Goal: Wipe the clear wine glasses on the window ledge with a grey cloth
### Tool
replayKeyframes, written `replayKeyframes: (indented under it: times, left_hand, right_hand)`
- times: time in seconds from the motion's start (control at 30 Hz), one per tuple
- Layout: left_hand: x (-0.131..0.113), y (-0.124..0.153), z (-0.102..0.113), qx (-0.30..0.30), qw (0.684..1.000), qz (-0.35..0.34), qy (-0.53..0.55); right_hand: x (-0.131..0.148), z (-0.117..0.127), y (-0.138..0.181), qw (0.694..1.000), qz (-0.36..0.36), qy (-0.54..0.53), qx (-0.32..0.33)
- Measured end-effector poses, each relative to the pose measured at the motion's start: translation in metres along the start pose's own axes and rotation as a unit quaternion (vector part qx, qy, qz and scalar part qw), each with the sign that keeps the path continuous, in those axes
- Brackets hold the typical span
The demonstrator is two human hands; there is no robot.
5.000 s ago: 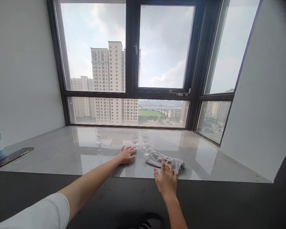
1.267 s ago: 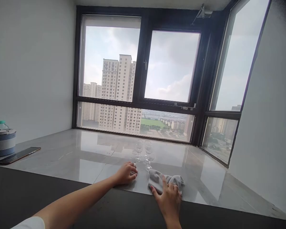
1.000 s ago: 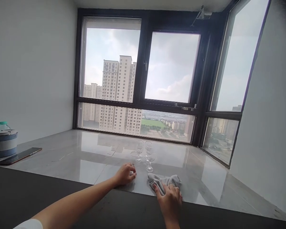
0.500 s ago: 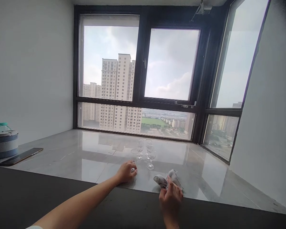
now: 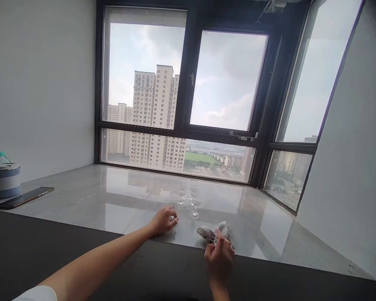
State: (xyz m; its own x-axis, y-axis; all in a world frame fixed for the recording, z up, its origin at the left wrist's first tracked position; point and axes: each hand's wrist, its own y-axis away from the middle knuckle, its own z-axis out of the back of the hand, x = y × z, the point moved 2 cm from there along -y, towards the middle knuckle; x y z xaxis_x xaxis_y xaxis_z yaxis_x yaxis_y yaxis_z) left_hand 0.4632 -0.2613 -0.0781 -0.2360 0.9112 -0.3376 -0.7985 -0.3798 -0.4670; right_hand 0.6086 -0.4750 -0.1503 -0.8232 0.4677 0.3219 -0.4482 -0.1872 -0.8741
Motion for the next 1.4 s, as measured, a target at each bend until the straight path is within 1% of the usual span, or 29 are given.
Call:
replayKeyframes:
  times: [0.07, 0.17, 0.4, 0.5, 0.6, 0.7, 0.77, 0.83, 0.87, 0.93, 1.03, 1.13, 1.23, 1.33, 1.4]
  left_hand:
    - [0.0, 0.0, 0.0, 0.003, 1.0, 0.002, -0.004]
    - [-0.001, 0.0, 0.001, 0.006, 1.0, 0.007, -0.006]
    - [-0.003, 0.0, 0.0, 0.007, 1.0, 0.007, -0.004]
    - [-0.003, 0.001, 0.0, 0.003, 1.0, 0.007, -0.003]
    - [-0.002, 0.001, 0.001, -0.003, 1.0, 0.006, -0.004]
    - [-0.002, 0.001, 0.001, -0.007, 1.0, -0.003, -0.004]
    - [-0.002, 0.001, 0.001, -0.01, 1.0, -0.01, -0.004]
    - [-0.002, 0.001, 0.001, -0.01, 1.0, -0.012, -0.005]
    - [-0.002, 0.001, 0.001, -0.009, 1.0, -0.012, -0.005]
    - [-0.002, 0.001, 0.001, -0.007, 1.0, -0.008, -0.007]
    - [-0.001, 0.0, 0.001, -0.01, 1.0, -0.007, -0.006]
    - [-0.001, -0.001, 0.0, -0.013, 1.0, -0.011, -0.003]
    - [-0.002, -0.001, 0.0, -0.013, 1.0, -0.011, 0.001]
    - [-0.003, -0.001, 0.001, -0.012, 1.0, -0.014, 0.0]
    - [-0.003, 0.0, 0.002, -0.012, 1.0, -0.012, -0.003]
  right_hand:
    - [0.0, -0.001, 0.0, 1.0, 0.009, 0.0, -0.022]
    - [0.0, -0.002, 0.001, 0.999, 0.017, -0.008, -0.037]
    - [-0.001, -0.003, 0.001, 1.0, 0.006, -0.009, -0.023]
    - [0.007, 0.006, -0.008, 1.0, 0.01, 0.007, -0.002]
    - [0.025, 0.028, -0.028, 0.999, 0.017, 0.03, 0.022]
    - [0.053, 0.063, -0.054, 1.0, 0.027, -0.003, -0.005]
    - [0.075, 0.088, -0.068, 0.996, 0.037, -0.077, -0.025]
    - [0.098, 0.113, -0.077, 0.984, 0.042, -0.171, -0.028]
    - [0.109, 0.125, -0.08, 0.975, 0.038, -0.217, -0.021]
    - [0.128, 0.146, -0.08, 0.957, 0.005, -0.288, 0.008]
    - [0.151, 0.173, -0.074, 0.938, -0.028, -0.344, 0.028]
    - [0.165, 0.192, -0.069, 0.931, -0.023, -0.364, 0.022]
    - [0.169, 0.203, -0.067, 0.922, -0.007, -0.387, 0.023]
    - [0.167, 0.206, -0.069, 0.919, -0.013, -0.392, 0.032]
    - [0.163, 0.202, -0.073, 0.922, -0.019, -0.384, 0.037]
